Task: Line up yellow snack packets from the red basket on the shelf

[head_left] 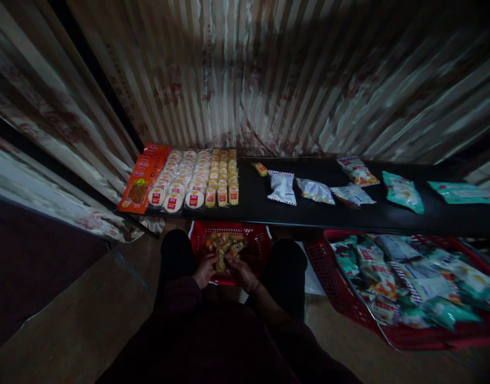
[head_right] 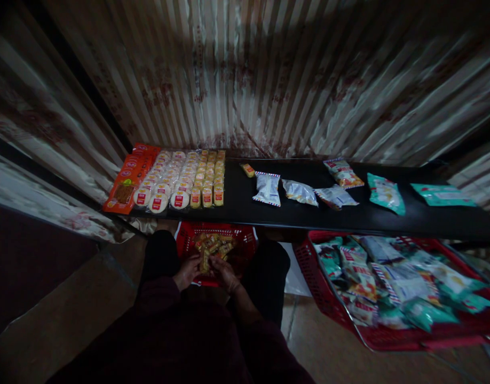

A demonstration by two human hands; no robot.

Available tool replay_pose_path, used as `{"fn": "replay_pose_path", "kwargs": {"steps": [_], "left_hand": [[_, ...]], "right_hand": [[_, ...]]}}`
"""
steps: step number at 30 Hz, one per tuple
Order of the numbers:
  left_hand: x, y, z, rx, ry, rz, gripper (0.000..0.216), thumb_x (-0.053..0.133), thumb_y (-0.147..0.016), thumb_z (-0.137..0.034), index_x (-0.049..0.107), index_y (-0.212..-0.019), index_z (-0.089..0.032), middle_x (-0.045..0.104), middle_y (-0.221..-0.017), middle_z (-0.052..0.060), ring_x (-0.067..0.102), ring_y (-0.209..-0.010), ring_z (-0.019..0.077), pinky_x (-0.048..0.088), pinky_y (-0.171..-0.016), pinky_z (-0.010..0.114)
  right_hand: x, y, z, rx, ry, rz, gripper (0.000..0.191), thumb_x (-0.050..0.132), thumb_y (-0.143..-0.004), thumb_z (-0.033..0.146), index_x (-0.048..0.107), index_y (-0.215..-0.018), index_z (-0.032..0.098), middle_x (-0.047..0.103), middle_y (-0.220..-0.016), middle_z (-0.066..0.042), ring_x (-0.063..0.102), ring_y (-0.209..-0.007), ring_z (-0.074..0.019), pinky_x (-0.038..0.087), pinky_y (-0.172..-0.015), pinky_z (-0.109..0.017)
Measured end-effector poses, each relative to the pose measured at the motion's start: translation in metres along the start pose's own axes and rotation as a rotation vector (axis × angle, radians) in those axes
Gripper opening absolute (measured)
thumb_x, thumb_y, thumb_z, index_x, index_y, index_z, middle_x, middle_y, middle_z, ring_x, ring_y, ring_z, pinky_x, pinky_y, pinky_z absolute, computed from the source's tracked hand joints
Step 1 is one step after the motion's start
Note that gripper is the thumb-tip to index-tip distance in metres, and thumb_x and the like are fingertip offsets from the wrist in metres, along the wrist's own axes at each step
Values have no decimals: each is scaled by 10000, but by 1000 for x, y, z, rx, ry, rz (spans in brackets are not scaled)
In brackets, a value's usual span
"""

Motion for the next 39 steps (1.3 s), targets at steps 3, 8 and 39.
{"fn": "replay_pose_path", "kwargs": {"steps": [3, 8, 39], "left_hand": [[3, 3, -2, 13, -37, 26, 286, 689, -676, -216, 545, -920, -181, 640, -807, 12, 621, -764, 142, 468, -747, 275], [5, 9, -6, 32, -78, 52, 266, 685, -668, -244, 578, -904, -184, 651, -886, 29, 609, -881, 145, 436, -837, 282], [17, 21, -16, 74, -83, 128, 306, 670, -676, -203, 630, -972, -136, 636, -1108, 119, 580, -1084, 211, 420, -974, 352]], "right_hand": [[5, 2, 1, -20, 24, 22, 541, 805, -489, 501, 696, -940, 221, 729, -911, -52, 659, -872, -228, 482, -802, -366], [6, 1, -2, -32, -2, 12, 561, 837, -461, 482, 679, -934, 224, 715, -821, -5, 656, -751, -175, 500, -769, -324], [-12, -1, 22, -285, 239, -123, 595, 751, -504, 583, 682, -959, 207, 728, -942, -57, 647, -934, -271, 471, -906, -425]]}}
Point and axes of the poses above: each hand's wrist, its own y-axis away from the middle knuckle, its own x-axis out of the palm, z = x × y, the point moved 9 cm from there along -y, towards the middle knuckle
